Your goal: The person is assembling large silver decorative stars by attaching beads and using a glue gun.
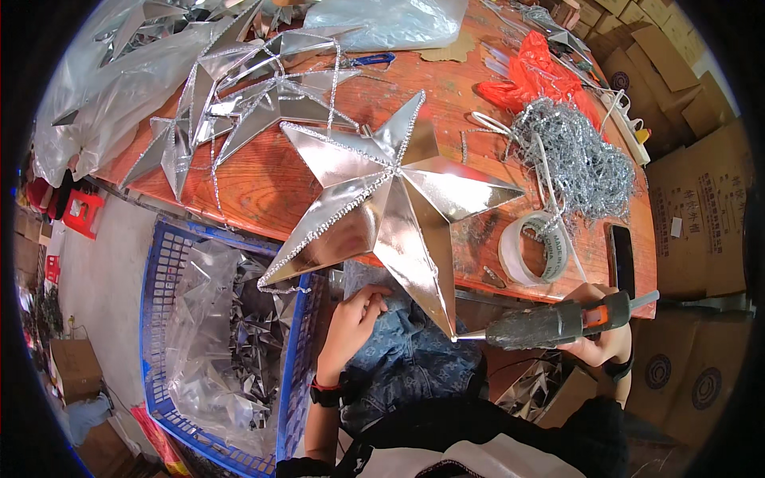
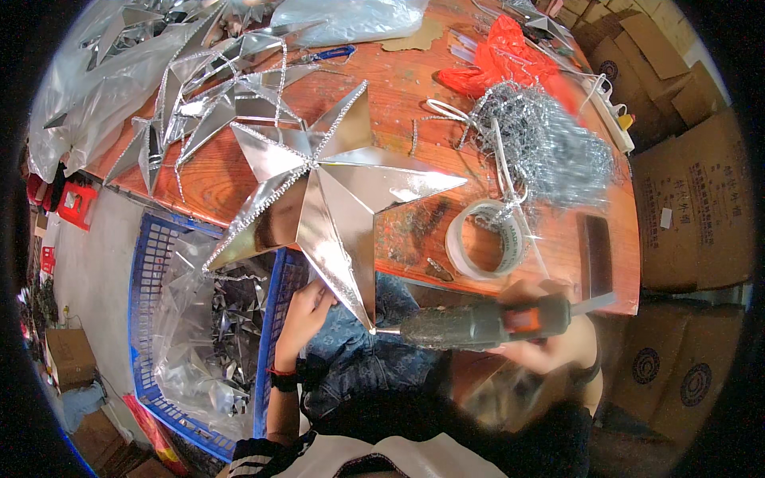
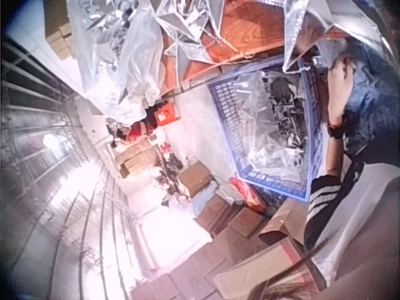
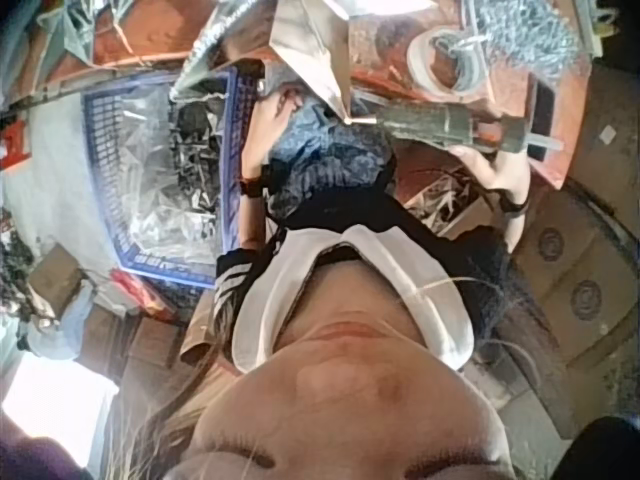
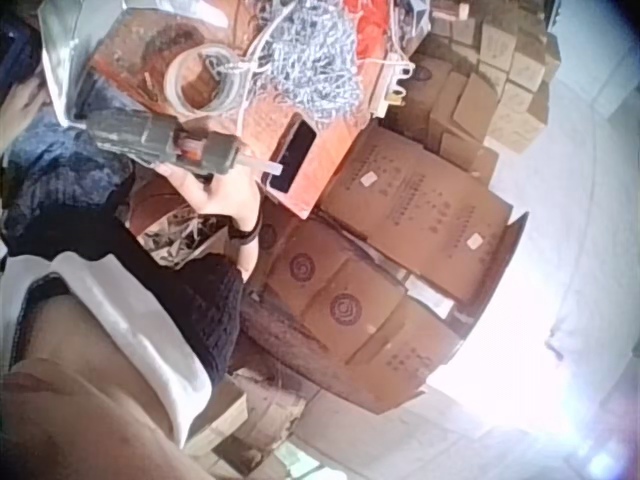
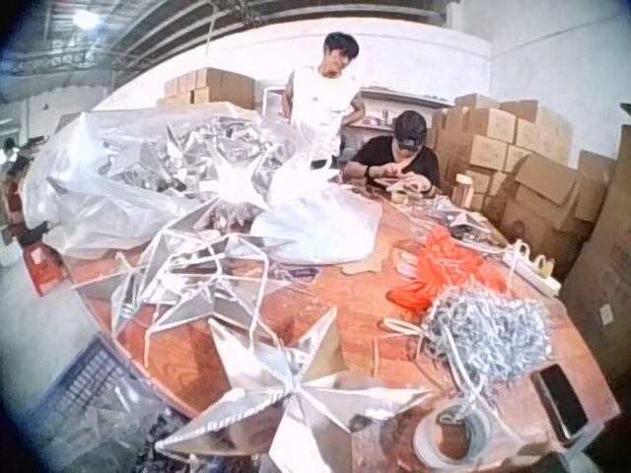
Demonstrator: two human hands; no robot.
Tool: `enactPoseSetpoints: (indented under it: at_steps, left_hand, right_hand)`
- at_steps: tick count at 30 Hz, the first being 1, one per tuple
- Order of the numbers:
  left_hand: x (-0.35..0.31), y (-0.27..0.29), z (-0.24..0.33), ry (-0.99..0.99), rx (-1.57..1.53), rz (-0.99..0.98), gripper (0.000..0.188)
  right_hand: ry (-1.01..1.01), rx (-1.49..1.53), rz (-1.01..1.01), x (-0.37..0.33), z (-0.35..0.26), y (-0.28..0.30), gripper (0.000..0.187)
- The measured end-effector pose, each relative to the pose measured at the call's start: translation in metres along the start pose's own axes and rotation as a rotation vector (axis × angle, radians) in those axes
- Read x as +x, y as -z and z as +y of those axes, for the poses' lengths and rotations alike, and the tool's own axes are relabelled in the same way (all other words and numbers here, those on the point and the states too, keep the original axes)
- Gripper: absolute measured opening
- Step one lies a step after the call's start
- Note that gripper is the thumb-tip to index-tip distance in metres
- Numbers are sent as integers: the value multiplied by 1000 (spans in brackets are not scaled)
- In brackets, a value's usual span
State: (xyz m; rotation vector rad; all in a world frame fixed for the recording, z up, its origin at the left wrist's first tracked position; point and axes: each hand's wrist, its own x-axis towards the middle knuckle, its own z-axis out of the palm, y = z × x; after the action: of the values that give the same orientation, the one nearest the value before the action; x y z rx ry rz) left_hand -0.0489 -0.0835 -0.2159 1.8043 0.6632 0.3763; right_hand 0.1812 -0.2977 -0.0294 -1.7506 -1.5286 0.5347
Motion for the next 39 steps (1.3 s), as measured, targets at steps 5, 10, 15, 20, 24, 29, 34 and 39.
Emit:
enactPoseSetpoints:
  at_steps: [5, 10, 15, 20, 24, 29, 34, 39]
  left_hand:
    - [0, 0, 3, 7, 15, 1, 16]
    - [1, -2, 5, 15, 26, 3, 12]
    - [2, 0, 11, 17, 75, 4, 10]
    - [3, 0, 16, 24, 76, 6, 12]
    - [1, 1, 16, 13, 78, 11, 12]
    - [3, -3, 11, -44, 56, 0, 14]
    - [-1, 2, 19, 1, 68, -28, 13]
    - [-9, 10, 30, -86, -49, -1, 17]
  right_hand:
    - [107, -181, -91, 6, -3, 11, 30]
    - [0, -306, 169, 9, 8, 10, 35]
    - [-453, -184, 307, 17, 20, 10, 21]
    - [-362, -441, 575, 25, 30, 8, 16]
    - [-347, -531, 534, 33, 42, 42, 13]
    - [-244, -563, 338, 69, 86, 100, 21]
    - [-251, -650, 270, 103, 114, 102, 25]
    - [-200, -606, 374, 103, 112, 120, 26]
